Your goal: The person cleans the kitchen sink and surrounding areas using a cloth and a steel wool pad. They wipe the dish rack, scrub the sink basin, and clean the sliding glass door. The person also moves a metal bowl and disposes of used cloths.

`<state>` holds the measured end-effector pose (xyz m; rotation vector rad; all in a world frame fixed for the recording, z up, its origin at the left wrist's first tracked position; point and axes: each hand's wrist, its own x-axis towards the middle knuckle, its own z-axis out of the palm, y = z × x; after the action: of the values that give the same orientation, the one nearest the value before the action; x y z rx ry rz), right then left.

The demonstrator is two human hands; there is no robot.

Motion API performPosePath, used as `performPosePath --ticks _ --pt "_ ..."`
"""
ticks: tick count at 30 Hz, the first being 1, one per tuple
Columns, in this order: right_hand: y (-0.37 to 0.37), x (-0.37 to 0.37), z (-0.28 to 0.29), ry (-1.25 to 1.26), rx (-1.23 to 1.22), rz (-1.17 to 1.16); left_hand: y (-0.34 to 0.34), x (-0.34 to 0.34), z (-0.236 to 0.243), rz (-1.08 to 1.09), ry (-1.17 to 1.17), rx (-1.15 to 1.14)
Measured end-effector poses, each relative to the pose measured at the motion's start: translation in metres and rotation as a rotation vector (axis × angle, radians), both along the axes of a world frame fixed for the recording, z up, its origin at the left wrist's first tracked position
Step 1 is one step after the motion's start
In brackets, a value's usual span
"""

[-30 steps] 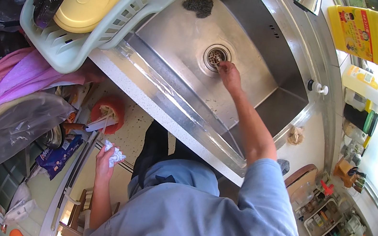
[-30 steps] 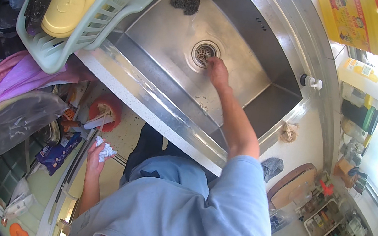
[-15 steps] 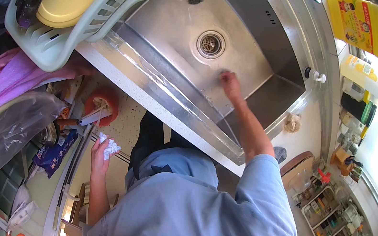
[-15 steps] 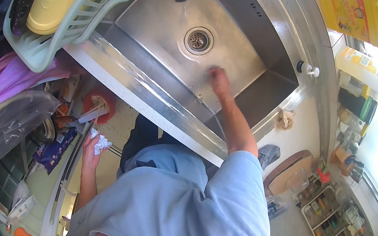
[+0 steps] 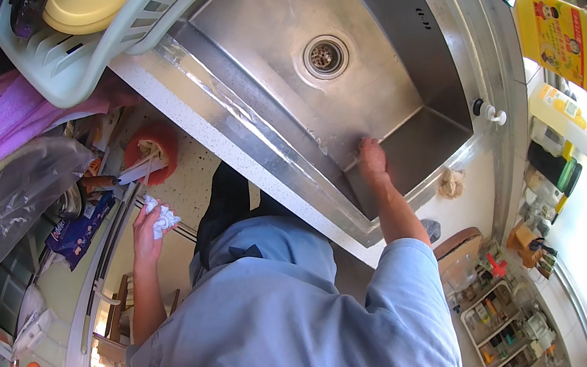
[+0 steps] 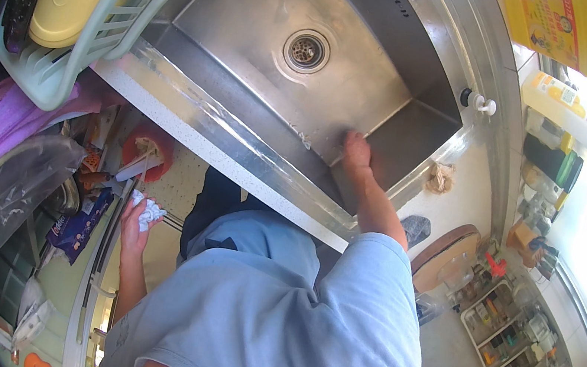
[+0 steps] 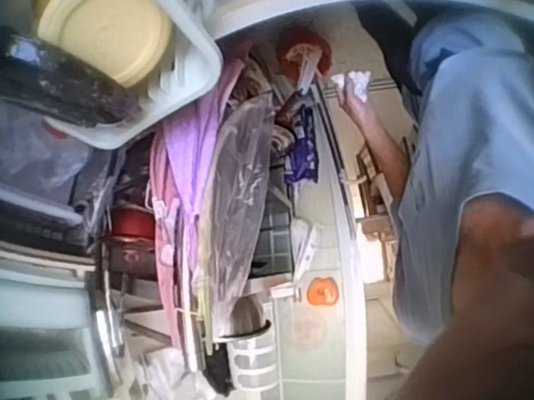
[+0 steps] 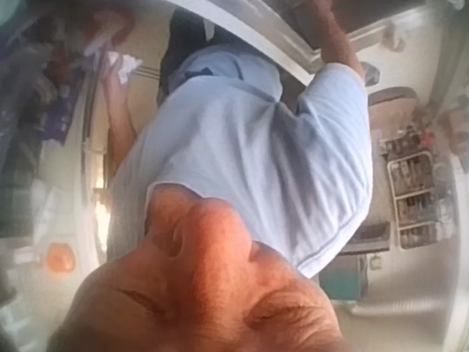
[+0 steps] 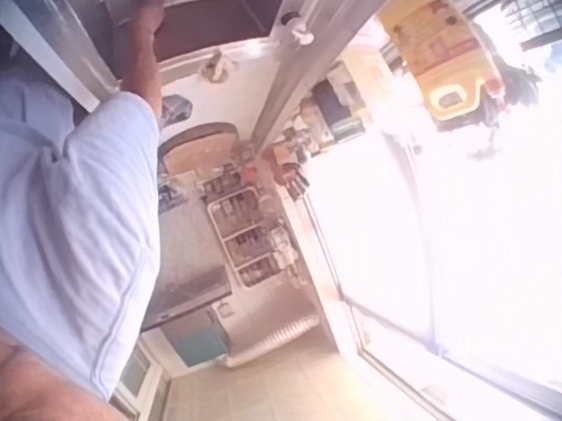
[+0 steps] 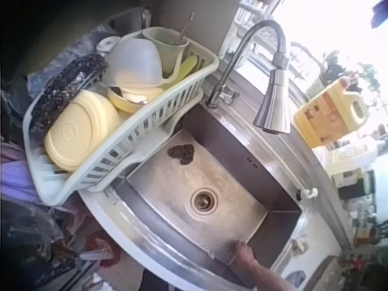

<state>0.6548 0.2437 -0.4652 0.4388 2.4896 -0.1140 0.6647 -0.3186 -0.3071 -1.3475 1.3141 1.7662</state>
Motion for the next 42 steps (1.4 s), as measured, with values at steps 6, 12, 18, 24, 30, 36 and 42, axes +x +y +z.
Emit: performPosePath --ticks 6,12,18,24,30,36,42 --pt "-0.038 0.018 -0.004 -0.12 -0.332 -0.418 0.0 0.004 -0.009 0.014 -0.011 -0.004" --pt "-0.06 -0.001 -0.007 -0.027 -0.543 -0.564 0.004 0.002 -0.009 -0.009 -0.004 -0.001" --pt "-0.067 -0.017 -0.015 -0.086 -0.732 -0.721 0.01 -0.01 -0.003 -0.001 0.012 0.018" --pt "-0.09 -0.049 0.009 -0.153 -0.753 -0.724 0.008 -0.007 -0.005 -0.005 0.012 0.021" --pt "-0.089 -0.065 -0.002 -0.212 -0.775 -0.575 0.01 -0.005 -0.005 0.005 0.01 0.021" --pt "-0.103 -0.087 0.005 -0.174 -0.625 -0.193 0.007 0.001 -0.009 -0.007 0.02 0.023" --pt "-0.11 -0.1 0.003 -0.173 -0.642 0.007 0.009 0.003 -0.009 0.004 0.003 0.012"
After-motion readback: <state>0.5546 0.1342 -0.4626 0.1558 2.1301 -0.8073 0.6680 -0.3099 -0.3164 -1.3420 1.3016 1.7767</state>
